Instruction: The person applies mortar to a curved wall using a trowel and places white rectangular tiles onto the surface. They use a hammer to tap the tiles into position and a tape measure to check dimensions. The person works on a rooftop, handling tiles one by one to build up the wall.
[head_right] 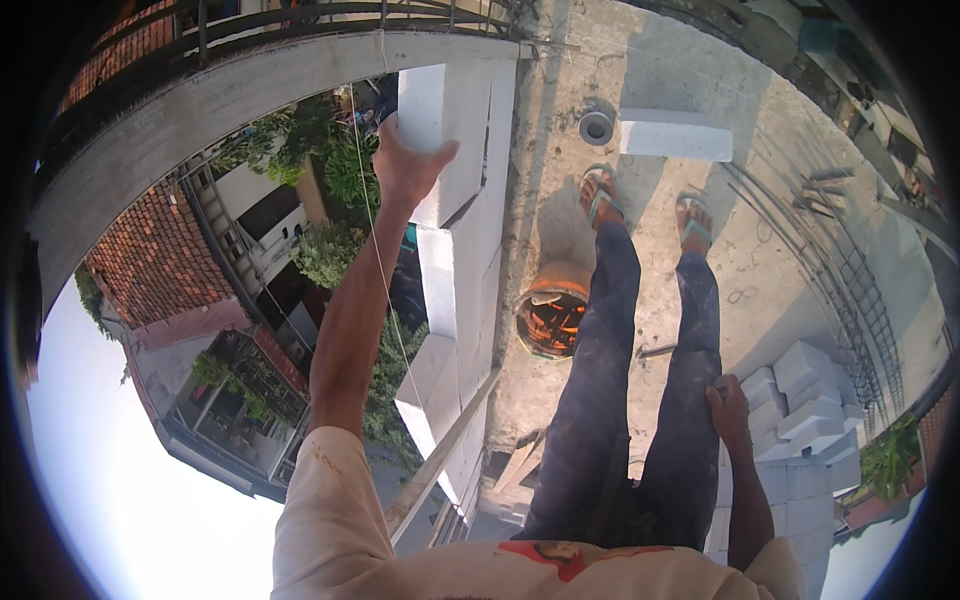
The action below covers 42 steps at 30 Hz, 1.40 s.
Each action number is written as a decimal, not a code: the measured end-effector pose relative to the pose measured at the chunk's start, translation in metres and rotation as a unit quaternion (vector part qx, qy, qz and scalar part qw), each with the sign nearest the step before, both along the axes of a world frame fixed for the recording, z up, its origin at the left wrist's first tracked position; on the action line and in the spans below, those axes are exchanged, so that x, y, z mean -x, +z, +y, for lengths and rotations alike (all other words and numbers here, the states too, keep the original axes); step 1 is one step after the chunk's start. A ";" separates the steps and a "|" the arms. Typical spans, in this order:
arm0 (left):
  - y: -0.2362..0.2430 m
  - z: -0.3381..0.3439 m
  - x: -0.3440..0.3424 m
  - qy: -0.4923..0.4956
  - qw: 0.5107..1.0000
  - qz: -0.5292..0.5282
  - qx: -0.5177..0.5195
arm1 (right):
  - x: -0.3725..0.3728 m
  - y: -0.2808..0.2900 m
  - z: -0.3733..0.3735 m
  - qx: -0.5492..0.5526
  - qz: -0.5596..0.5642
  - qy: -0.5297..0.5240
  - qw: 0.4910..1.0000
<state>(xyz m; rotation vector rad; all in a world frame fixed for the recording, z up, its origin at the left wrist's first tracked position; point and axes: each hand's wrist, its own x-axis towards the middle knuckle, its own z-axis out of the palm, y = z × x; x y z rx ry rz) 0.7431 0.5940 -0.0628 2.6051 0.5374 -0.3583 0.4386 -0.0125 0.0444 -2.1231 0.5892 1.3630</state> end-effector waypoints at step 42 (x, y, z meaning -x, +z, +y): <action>-0.018 -0.009 0.022 0.000 1.000 0.027 -0.005 | 0.005 -0.040 0.004 0.045 0.006 0.041 0.998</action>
